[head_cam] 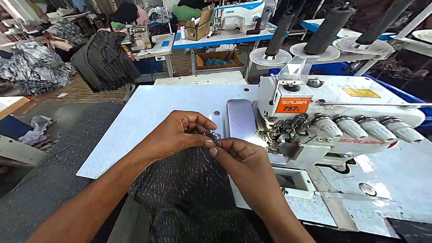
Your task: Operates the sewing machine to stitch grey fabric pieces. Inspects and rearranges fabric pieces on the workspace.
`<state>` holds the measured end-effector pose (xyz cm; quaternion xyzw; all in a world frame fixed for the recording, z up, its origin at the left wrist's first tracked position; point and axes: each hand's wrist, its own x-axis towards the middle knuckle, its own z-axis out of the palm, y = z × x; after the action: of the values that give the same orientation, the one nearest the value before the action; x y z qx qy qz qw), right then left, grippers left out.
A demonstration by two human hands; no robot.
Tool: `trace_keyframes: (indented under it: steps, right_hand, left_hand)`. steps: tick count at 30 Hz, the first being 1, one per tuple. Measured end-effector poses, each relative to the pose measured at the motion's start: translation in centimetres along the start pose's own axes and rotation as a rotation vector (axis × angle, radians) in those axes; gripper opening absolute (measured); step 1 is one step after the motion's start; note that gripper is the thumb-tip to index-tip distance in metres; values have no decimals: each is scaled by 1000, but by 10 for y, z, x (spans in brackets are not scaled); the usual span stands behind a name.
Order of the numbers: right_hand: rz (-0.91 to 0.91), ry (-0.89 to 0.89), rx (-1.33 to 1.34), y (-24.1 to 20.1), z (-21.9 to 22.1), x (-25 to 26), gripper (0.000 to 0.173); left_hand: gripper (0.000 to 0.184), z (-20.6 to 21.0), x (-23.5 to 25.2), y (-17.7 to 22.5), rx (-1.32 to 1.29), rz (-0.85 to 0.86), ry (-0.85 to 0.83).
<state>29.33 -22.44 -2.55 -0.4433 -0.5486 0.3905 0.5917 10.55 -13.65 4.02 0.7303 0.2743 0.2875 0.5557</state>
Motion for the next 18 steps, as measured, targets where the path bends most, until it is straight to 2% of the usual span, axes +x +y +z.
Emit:
trace_keyframes:
  steps: [4, 7, 11, 15, 18]
  right_hand:
    - [14, 20, 56, -2, -3, -7, 8]
    - [97, -38, 121, 28, -8, -42, 10]
    - [169, -20, 273, 60, -25, -101, 11]
    - [251, 51, 247, 64, -44, -114, 17]
    - [234, 55, 231, 69, -52, -119, 18]
  left_hand:
    - [24, 19, -2, -5, -13, 99, 169]
    - [22, 26, 12, -1, 45, 182, 297]
    - [26, 22, 43, -5, 113, 297, 324]
    - [29, 36, 59, -24, 98, 282, 305]
    - [29, 49, 62, -33, 66, 244, 331]
